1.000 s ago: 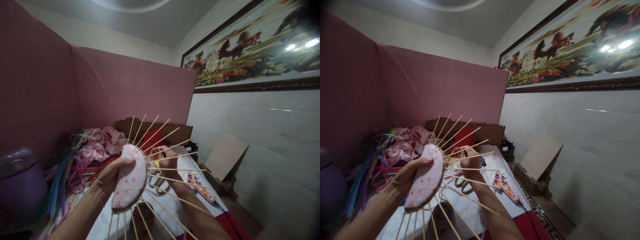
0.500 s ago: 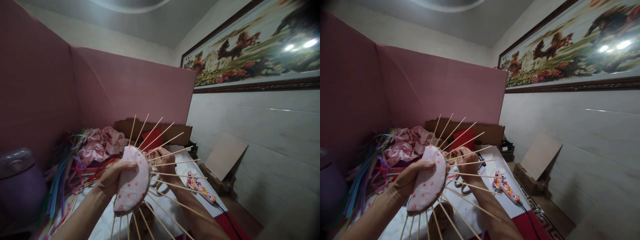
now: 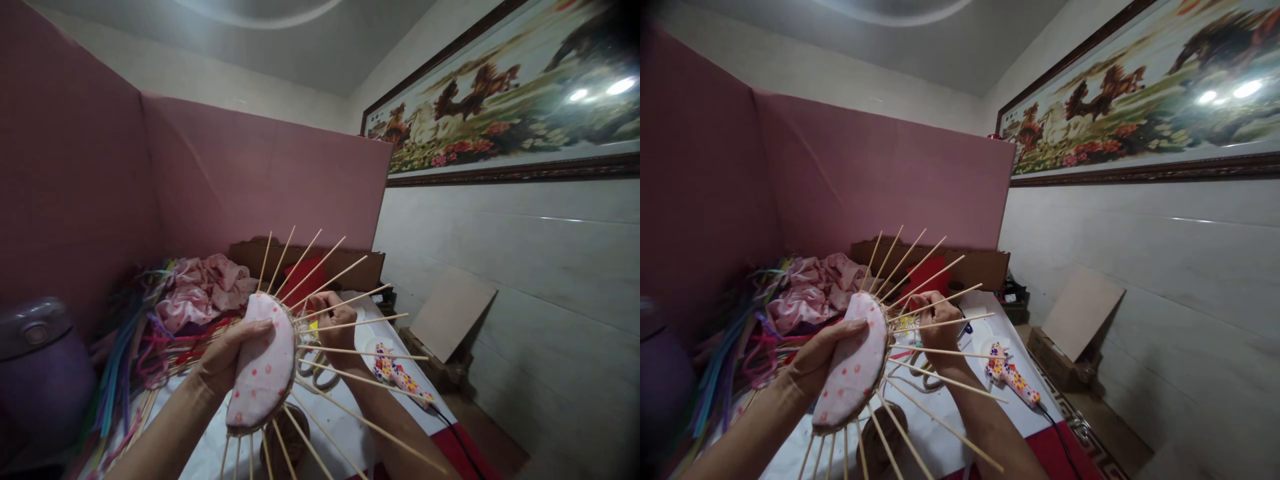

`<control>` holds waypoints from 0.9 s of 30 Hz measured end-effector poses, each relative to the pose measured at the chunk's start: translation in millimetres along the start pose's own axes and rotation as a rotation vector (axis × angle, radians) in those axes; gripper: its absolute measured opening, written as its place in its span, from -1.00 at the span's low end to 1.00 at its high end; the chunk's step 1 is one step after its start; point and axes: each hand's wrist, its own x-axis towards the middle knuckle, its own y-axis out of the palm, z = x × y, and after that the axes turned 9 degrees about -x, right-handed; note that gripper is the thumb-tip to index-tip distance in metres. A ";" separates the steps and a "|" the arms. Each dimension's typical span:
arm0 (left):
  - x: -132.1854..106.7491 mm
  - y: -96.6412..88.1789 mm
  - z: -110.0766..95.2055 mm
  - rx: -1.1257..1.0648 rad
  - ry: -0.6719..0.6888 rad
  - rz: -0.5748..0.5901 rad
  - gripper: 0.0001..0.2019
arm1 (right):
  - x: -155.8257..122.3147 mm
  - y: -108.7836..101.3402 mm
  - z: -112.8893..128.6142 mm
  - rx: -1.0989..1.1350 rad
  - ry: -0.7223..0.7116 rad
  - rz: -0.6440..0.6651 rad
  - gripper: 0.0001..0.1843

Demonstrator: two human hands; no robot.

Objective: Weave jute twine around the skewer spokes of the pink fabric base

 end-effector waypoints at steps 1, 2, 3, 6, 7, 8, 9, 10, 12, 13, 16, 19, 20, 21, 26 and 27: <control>-0.2 1.2 0.2 -0.015 0.011 -0.012 -0.88 | 0.0 -1.2 0.8 0.007 0.008 -0.033 -0.72; -0.4 2.2 0.5 -0.031 0.021 -0.022 -0.88 | -0.1 -2.5 1.7 0.019 0.010 -0.067 -0.73; -0.4 2.8 0.9 -0.046 0.026 -0.033 -0.87 | -0.1 -4.0 2.7 0.035 0.007 -0.098 -0.74; 0.2 1.6 1.7 -0.089 0.030 -0.052 -0.84 | 0.0 -7.9 6.6 0.077 -0.018 -0.180 -0.78; 0.8 0.5 1.7 -0.102 0.035 -0.051 -0.83 | 0.0 -8.9 8.0 0.084 -0.028 -0.198 -0.79; 1.4 -0.9 1.6 -0.112 0.041 -0.049 -0.82 | 0.1 -9.9 9.5 0.087 -0.037 -0.211 -0.79; 2.2 -2.3 1.2 -0.120 0.049 -0.043 -0.82 | 0.2 -10.7 11.0 0.084 -0.039 -0.223 -0.79; 3.2 -3.7 0.8 -0.127 0.054 -0.033 -0.81 | 0.2 -11.7 12.5 0.079 -0.040 -0.234 -0.79; 6.0 -6.2 0.2 -0.147 0.043 0.023 -0.82 | 0.0 -14.0 16.1 0.065 -0.046 -0.243 -0.79; 8.0 -7.5 0.3 -0.158 0.031 0.070 -0.83 | -0.2 -15.4 18.2 0.057 -0.056 -0.240 -0.80; 16.8 -12.7 3.6 -0.161 0.018 0.270 -0.77 | -1.2 -21.0 26.1 0.052 -0.121 -0.192 -0.84; 26.3 -20.5 11.2 -0.126 0.049 0.457 -0.71 | -2.9 -26.6 34.0 0.057 -0.206 -0.139 -0.89; 28.4 -23.0 14.0 -0.115 0.057 0.492 -0.72 | -3.6 -28.1 36.1 0.049 -0.230 -0.129 -0.90; 29.5 -25.0 16.5 -0.099 0.044 0.521 -0.73 | -4.4 -29.5 37.7 0.037 -0.249 -0.121 -0.91; 22.7 -22.5 24.7 -0.062 -0.043 0.575 -0.73 | -6.9 -34.1 42.5 0.001 -0.325 -0.100 -0.93; 20.5 -20.1 25.6 -0.065 -0.057 0.587 -0.73 | -7.0 -34.8 43.2 -0.001 -0.334 -0.098 -0.93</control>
